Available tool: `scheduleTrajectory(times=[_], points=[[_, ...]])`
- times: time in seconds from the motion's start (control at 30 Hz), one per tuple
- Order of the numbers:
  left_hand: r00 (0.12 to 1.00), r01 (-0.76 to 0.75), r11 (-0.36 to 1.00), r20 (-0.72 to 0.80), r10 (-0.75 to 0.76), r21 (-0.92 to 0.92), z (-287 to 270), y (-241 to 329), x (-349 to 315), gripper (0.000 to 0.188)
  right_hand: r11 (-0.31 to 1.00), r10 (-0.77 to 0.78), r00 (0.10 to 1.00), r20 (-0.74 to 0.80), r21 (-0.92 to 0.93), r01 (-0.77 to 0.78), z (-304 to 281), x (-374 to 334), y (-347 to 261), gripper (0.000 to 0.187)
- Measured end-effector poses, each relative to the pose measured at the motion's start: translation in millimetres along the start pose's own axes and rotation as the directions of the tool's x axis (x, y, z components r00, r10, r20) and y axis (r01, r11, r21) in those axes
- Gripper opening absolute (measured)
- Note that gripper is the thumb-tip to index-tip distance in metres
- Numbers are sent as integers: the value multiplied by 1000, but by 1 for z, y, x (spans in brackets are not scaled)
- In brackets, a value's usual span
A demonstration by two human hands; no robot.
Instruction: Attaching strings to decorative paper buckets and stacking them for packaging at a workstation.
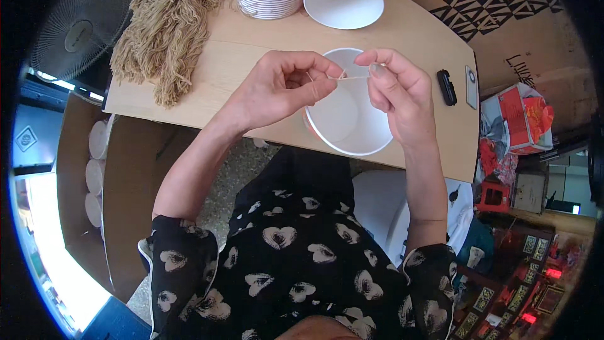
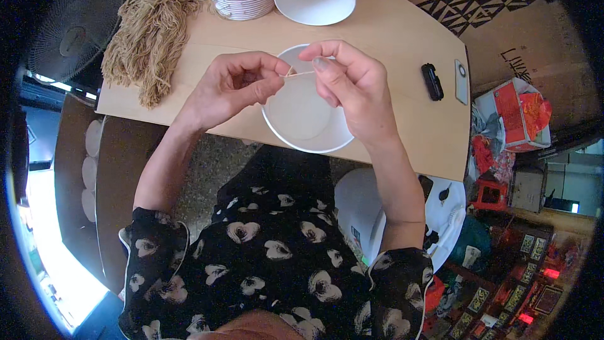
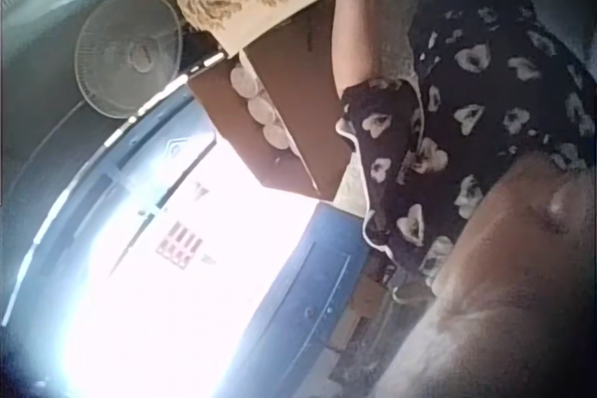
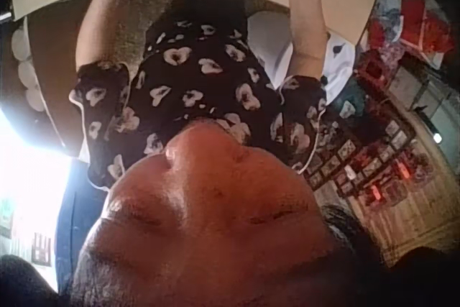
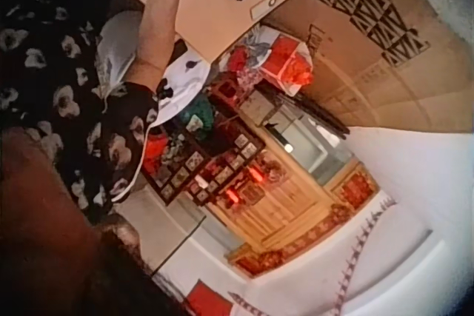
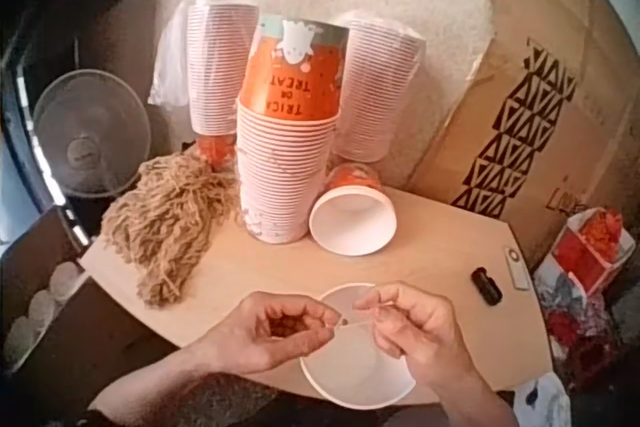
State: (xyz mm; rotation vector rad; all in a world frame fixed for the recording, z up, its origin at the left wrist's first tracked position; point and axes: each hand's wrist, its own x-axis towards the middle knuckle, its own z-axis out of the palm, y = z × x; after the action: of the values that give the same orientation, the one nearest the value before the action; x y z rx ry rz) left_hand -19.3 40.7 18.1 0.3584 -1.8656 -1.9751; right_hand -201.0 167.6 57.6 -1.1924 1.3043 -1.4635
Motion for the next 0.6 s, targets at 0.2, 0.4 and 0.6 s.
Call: scheduleTrajectory(times=[0.2,0.4,0.6], points=[[999,-15,1000,-38,15,-13,1,-1,1,17,992,-14,1000,5,-123,14,-4,-1,2,23],[1000,-7,1000,-28,7,-3,2,4,3,16,956,-75,996,54,-282,87,4,-2,1,24],[1000,1,1000,-22,-1,-10,2,1,5,15,923,-88,994,60,-371,104,2,3,8,12]])
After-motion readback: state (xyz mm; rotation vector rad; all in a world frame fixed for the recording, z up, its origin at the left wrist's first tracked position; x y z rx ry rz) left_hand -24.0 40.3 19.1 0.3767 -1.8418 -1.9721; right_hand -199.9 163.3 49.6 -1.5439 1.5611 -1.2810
